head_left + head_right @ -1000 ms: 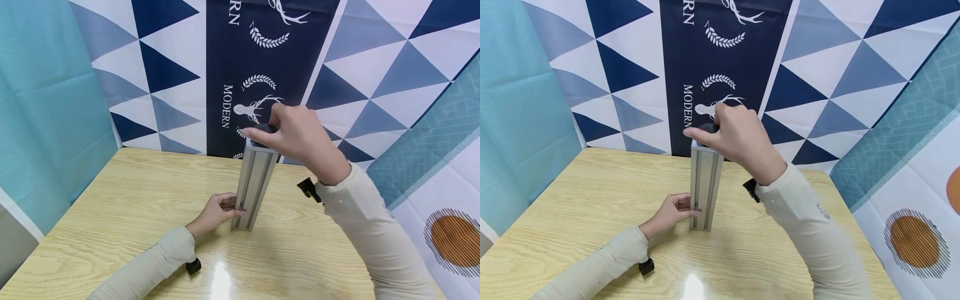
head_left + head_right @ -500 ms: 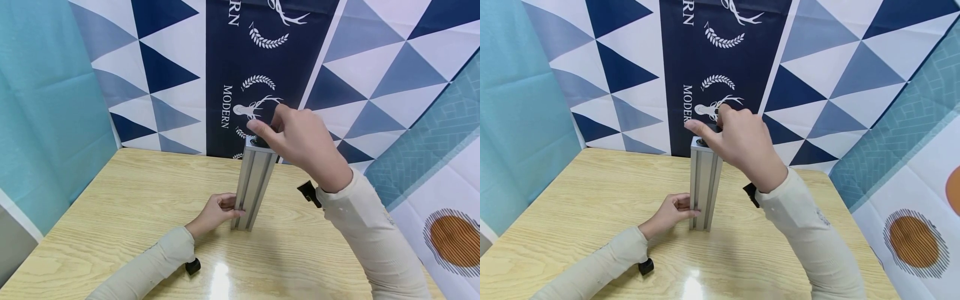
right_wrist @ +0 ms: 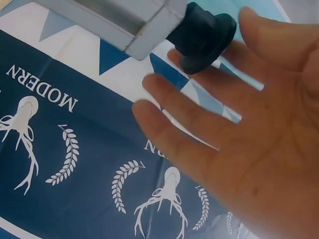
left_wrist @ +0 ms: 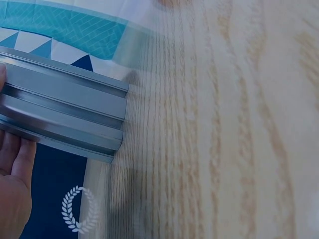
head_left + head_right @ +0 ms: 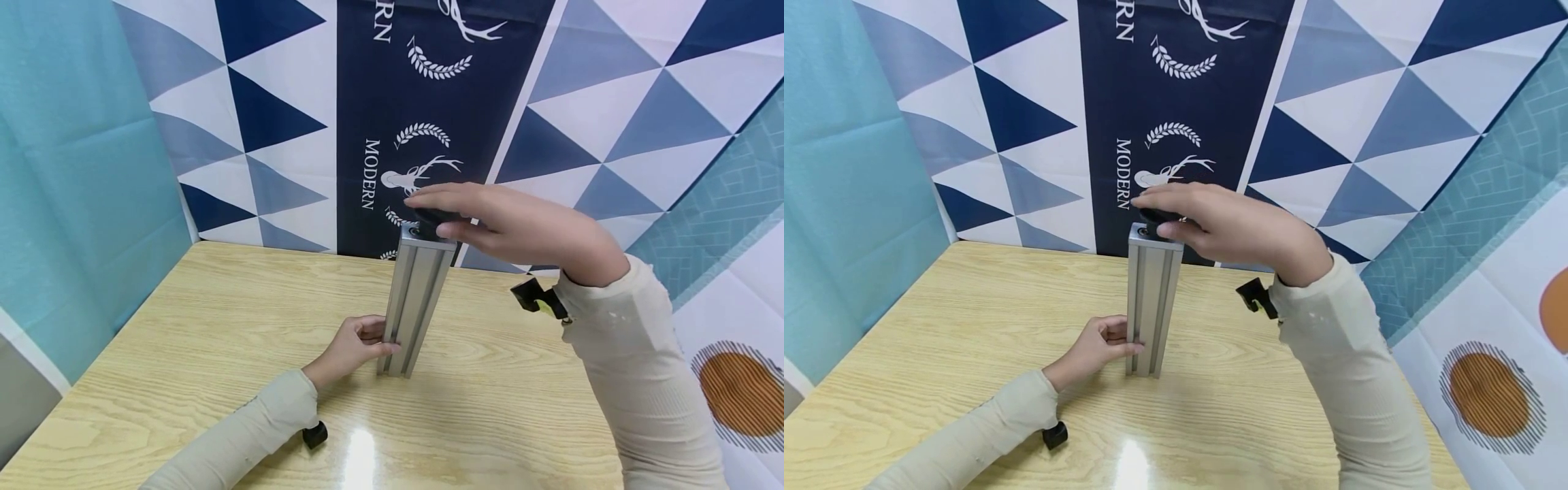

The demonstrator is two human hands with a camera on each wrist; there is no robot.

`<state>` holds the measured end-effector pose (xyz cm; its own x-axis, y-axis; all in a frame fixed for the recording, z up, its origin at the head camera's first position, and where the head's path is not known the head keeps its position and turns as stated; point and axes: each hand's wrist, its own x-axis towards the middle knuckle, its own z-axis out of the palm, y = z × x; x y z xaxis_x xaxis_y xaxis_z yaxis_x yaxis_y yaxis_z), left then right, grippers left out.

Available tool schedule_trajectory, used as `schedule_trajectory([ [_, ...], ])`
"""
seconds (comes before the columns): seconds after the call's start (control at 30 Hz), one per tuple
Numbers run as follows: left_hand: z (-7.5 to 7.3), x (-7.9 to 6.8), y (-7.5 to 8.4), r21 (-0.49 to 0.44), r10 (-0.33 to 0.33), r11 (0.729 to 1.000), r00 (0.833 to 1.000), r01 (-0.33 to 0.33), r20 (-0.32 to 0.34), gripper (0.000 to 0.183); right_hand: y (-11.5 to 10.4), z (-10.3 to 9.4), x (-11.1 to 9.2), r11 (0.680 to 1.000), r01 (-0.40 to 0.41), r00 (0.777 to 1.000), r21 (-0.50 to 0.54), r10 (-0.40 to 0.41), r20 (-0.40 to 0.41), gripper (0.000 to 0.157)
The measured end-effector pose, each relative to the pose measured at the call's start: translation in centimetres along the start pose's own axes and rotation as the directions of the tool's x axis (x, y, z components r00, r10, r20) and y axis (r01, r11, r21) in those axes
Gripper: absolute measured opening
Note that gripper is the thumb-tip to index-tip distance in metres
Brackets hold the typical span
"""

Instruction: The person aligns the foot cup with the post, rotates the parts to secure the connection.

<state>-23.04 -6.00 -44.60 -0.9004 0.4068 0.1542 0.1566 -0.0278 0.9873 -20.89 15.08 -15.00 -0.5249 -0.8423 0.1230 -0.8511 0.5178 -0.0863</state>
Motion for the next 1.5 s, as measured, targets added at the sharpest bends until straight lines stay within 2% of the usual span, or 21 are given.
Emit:
schedule_trajectory([
  [0.1, 0.0, 0.0, 0.0, 0.000, 0.003, 1.000, 1.000, -0.003, 0.001, 0.048, 0.2, -0.1, 0.1, 0.998, 0.060, 0.998, -0.025, -0.059, 0.033, 0.051],
  [0.2, 0.0, 0.1, -0.1, -0.003, 0.006, 1.000, 1.000, -0.006, 0.001, 0.049, 0.3, -0.3, 0.1, 0.997, 0.067, 0.996, -0.045, -0.065, 0.057, 0.056],
  [0.37, 0.1, 0.1, -0.1, 0.000, 0.002, 1.000, 1.000, -0.002, 0.000, 0.049, 0.2, -0.4, 0.2, 0.996, 0.074, 0.997, -0.045, -0.072, 0.029, 0.057],
  [0.47, 0.1, 0.1, -0.1, 0.006, 0.000, 1.000, 1.000, 0.000, -0.002, 0.048, -0.1, -0.3, 0.2, 0.997, 0.042, 0.999, -0.067, -0.042, 0.001, 0.056],
  [0.57, 0.2, 0.2, -0.1, 0.010, 0.003, 1.000, 1.000, -0.003, -0.004, 0.047, -0.9, -0.2, 0.3, 0.993, -0.035, 0.999, -0.115, 0.033, -0.018, 0.051],
  [0.67, 0.2, 0.3, -0.1, 0.005, 0.013, 1.000, 1.000, -0.013, -0.005, 0.045, -1.6, -0.1, 0.5, 0.979, -0.116, 0.991, -0.165, 0.105, -0.077, 0.040],
  [0.77, 0.2, 0.4, 0.0, 0.005, 0.024, 1.000, 1.000, -0.024, -0.004, 0.045, -2.0, 0.3, 0.9, 0.962, -0.209, 0.969, -0.176, 0.180, -0.167, 0.036],
  [0.93, 0.3, 0.3, 0.0, -0.002, 0.031, 1.000, 1.000, -0.031, 0.001, 0.045, -2.2, 1.2, 1.4, 0.914, -0.388, 0.902, -0.119, 0.351, -0.251, 0.046],
  [1.0, 0.3, 0.3, 0.0, -0.002, 0.029, 1.000, 1.000, -0.029, 0.003, 0.045, -2.3, 1.6, 1.5, 0.897, -0.429, 0.882, -0.105, 0.390, -0.265, 0.050],
  [1.13, 0.2, 0.2, 0.1, 0.005, 0.029, 1.000, 1.000, -0.029, 0.002, 0.046, -2.2, 2.0, 1.6, 0.891, -0.448, 0.867, -0.081, 0.410, -0.282, 0.055],
  [1.2, 0.2, 0.2, 0.1, 0.006, 0.030, 1.000, 1.000, -0.030, 0.002, 0.046, -2.2, 2.1, 1.5, 0.894, -0.443, 0.869, -0.071, 0.408, -0.278, 0.055],
  [1.3, 0.2, 0.1, 0.1, 0.006, 0.029, 1.000, 1.000, -0.029, 0.002, 0.047, -2.1, 1.9, 1.2, 0.907, -0.416, 0.886, -0.062, 0.389, -0.251, 0.055],
  [1.4, 0.1, 0.1, 0.0, 0.004, 0.025, 1.000, 1.000, -0.025, 0.000, 0.047, -2.0, 1.5, 0.8, 0.928, -0.368, 0.918, -0.052, 0.354, -0.178, 0.055],
  [1.5, 0.1, 0.1, -0.1, 0.008, 0.028, 1.000, 1.000, -0.028, -0.002, 0.047, -1.6, 0.8, 0.4, 0.961, -0.272, 0.960, -0.043, 0.267, -0.087, 0.051],
])
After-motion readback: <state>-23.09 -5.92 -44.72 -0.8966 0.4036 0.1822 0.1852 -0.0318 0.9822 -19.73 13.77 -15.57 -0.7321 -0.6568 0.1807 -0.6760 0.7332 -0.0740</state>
